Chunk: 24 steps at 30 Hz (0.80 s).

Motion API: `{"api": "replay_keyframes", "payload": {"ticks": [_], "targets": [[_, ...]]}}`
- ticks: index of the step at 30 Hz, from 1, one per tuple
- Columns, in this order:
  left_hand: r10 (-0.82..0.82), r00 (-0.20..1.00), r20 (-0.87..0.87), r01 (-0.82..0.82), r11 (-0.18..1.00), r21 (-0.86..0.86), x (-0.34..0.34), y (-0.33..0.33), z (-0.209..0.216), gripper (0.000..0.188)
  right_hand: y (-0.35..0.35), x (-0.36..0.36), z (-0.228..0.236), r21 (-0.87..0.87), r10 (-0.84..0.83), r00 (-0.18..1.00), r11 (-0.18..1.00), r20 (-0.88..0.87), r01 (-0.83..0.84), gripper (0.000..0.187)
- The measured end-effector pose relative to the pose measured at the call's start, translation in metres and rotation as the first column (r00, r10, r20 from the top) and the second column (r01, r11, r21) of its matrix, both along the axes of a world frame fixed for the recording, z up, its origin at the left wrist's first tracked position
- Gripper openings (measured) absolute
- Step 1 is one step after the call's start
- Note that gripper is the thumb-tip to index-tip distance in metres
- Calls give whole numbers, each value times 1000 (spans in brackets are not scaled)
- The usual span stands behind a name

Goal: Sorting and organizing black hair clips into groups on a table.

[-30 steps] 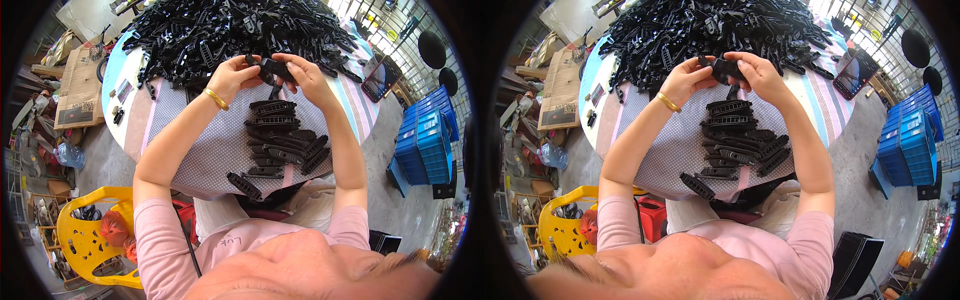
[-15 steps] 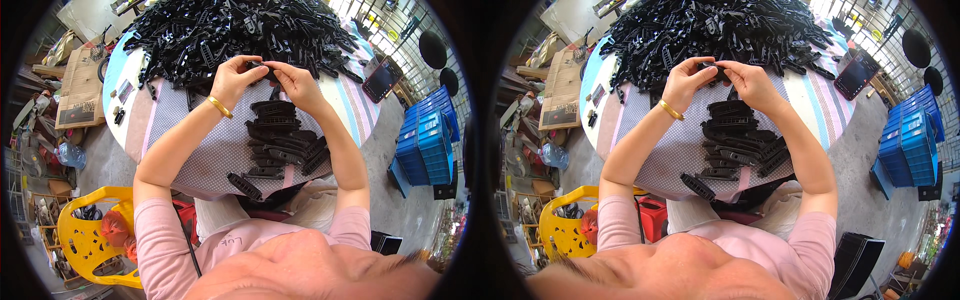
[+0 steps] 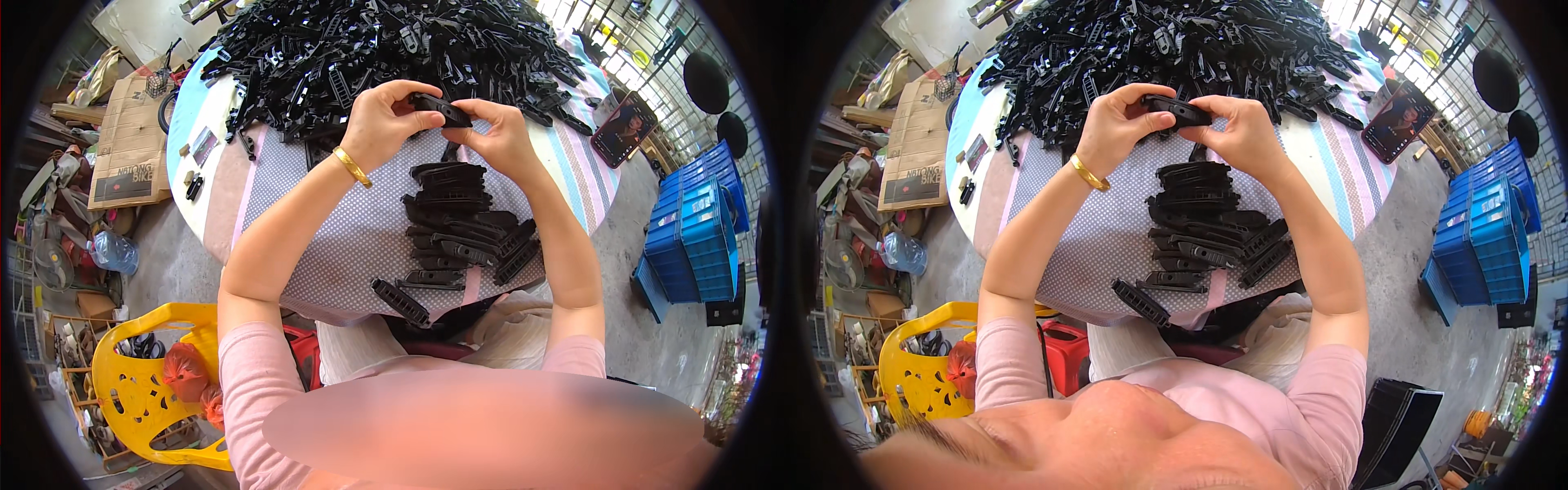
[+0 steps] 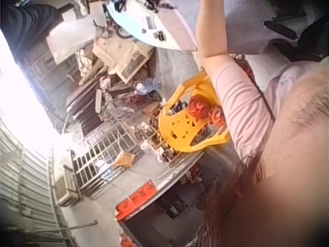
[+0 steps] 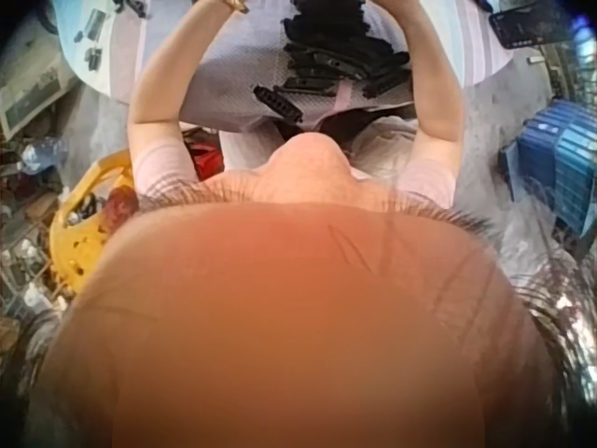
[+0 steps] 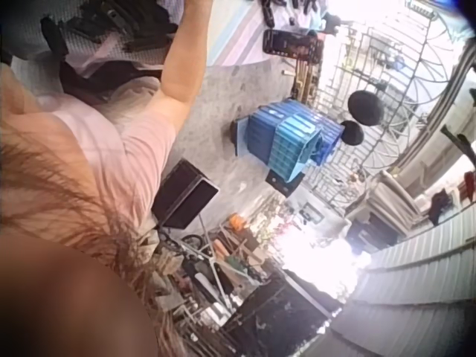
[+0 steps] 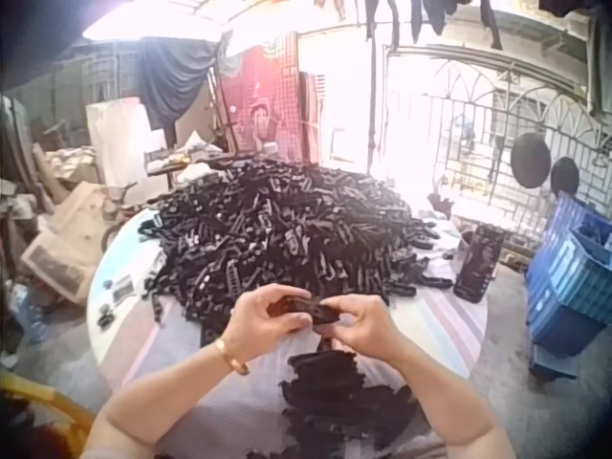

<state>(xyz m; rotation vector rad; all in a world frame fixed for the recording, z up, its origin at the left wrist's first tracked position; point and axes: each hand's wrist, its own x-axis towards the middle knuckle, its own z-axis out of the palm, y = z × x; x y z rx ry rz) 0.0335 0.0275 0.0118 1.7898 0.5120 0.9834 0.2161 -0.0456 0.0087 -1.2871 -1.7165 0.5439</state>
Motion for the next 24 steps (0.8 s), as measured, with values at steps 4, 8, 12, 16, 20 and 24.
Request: {"api": "replay_keyframes", "payload": {"ticks": [4,8,12,16,20,24], "targets": [[-55,994,-94,37,983,-182,-4,2,7,32,4,8,1,-165,58,997,984,-41,-64,36],[-93,972,-214,36,966,-255,0,18,-27,26,19,44,-5,-77,-164,956,986,-243,150,35],[-219,809,-546,195,976,-102,6,16,-24,37,36,75,-33,102,-394,917,917,65,387,29],[-219,711,-668,164,976,-145,15,19,-15,43,40,58,-43,368,-405,755,900,515,232,31],[183,709,-681,36,955,294,29,8,-23,41,41,52,-40,238,-356,672,934,649,266,34],[177,770,-613,60,936,346,32,11,-34,38,42,63,-46,332,-466,682,884,564,329,31]]}}
